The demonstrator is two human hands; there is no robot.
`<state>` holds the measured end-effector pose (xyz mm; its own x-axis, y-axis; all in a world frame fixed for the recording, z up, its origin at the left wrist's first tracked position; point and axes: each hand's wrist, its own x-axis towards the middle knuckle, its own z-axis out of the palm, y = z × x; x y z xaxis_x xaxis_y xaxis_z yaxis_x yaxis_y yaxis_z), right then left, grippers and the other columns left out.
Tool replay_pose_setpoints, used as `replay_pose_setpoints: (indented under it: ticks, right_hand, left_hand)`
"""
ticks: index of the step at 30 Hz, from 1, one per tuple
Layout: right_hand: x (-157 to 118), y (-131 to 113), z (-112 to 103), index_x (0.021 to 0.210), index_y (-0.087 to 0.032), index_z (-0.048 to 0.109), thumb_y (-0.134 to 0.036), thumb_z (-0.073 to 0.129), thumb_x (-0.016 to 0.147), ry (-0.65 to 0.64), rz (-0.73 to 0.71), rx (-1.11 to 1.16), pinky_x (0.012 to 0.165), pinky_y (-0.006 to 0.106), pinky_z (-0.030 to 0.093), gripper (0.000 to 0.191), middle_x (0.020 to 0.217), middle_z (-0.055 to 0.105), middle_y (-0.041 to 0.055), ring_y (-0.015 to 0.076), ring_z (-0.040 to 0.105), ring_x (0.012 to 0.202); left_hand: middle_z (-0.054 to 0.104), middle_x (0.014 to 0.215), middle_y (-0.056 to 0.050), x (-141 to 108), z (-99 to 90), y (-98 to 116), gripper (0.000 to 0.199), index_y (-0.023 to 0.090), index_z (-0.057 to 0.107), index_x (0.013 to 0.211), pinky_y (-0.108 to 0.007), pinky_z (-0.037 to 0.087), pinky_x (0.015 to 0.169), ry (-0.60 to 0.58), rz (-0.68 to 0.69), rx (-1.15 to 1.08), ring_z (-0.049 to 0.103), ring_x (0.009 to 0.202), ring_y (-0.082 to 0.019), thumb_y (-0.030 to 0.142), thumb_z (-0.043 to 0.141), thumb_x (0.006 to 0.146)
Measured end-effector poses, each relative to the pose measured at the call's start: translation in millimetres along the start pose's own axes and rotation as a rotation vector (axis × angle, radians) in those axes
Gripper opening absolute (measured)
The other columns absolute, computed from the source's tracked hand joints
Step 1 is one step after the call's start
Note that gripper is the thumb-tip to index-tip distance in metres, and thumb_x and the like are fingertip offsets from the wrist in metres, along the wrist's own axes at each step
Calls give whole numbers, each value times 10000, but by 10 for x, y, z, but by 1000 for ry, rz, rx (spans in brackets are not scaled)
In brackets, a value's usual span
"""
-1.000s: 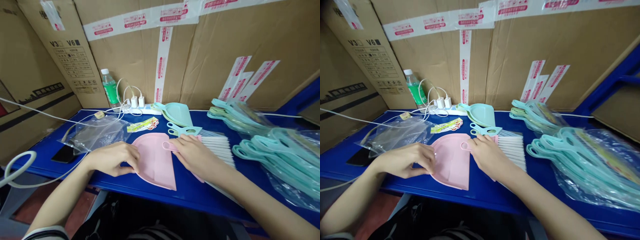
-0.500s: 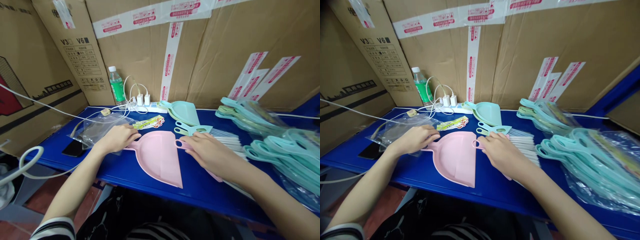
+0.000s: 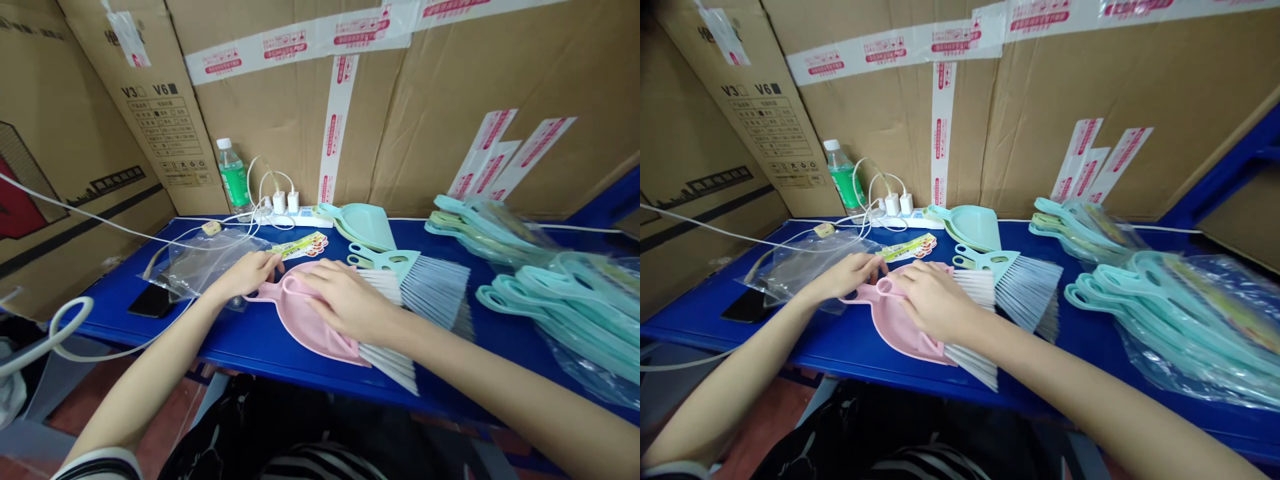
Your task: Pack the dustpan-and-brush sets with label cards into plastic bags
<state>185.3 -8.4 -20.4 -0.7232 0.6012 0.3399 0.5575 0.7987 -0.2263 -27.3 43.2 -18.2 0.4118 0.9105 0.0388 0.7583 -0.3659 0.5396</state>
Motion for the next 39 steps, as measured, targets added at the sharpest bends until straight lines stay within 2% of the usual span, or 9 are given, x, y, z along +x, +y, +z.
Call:
replay_pose_setpoints:
  ticks: [7,10,14,16,20,23,25,33,39]
  right_hand:
    - [257,-88,277,1064,-150,663,-143,501,931,45,38,93,830,410,481,210,952,613,98,236,544,955]
    - [297,-74,387,1113,-187,640,-128,490,934,110,46,179,877,419,476,240,1008,598,83,226,531,1005]
    - [285,-86,434,1173,-134,602,-134,444,953,141,51,252,949,428,464,271,1117,579,121,225,511,1076]
    - [231,-86,346,1203,-138,597,-178,438,966,91,28,228,990,454,444,288,1160,578,132,239,496,1115]
    - [31,-30,41,1339,-178,545,-275,527,935,-125,-29,107,1040,523,401,416,1348,523,154,292,450,1240]
    - [-119,34,-87,1410,-210,493,-331,575,909,-188,-43,18,1110,607,277,522,1470,451,151,326,336,1382]
    - [-177,68,-80,1426,-209,481,-364,573,914,-220,-24,-13,1129,639,207,542,1520,401,154,342,263,1433]
    - [-158,106,126,1499,-163,361,-437,490,962,-329,39,55,1166,596,134,616,1593,202,149,327,64,1472]
    - [-155,100,206,1528,-130,270,-467,398,984,-295,56,130,1186,545,101,653,1596,163,121,269,23,1474]
  left_hand:
    - [551,599,9,42,49,-44,626,152,621,772,-240,413,535,-27,25,-238,494,557,-127,617,229,919]
    - [551,601,9,26,54,-14,620,158,588,714,-241,405,535,-51,50,-284,484,565,-124,629,242,921]
    - [523,584,14,16,55,11,564,168,544,660,-241,411,542,-79,13,-260,487,551,-120,577,273,939]
    - [503,583,22,12,48,8,516,169,544,675,-239,420,553,-99,13,-238,485,548,-117,544,309,941]
    - [517,652,21,-4,15,1,458,160,576,780,-234,427,561,-163,67,-198,486,572,-110,514,332,938]
    - [541,699,5,-12,-7,11,471,154,585,795,-237,422,586,-180,121,-152,491,626,-118,513,318,940]
    - [546,715,3,-14,-15,20,462,153,591,803,-239,414,603,-192,160,-134,486,652,-121,498,317,942]
    - [508,714,18,7,-10,0,374,156,573,785,-251,402,666,-212,205,-119,456,685,-122,422,354,929]
    - [600,804,-11,8,6,-21,301,138,619,932,-247,428,664,-261,238,-212,511,717,-124,387,454,898]
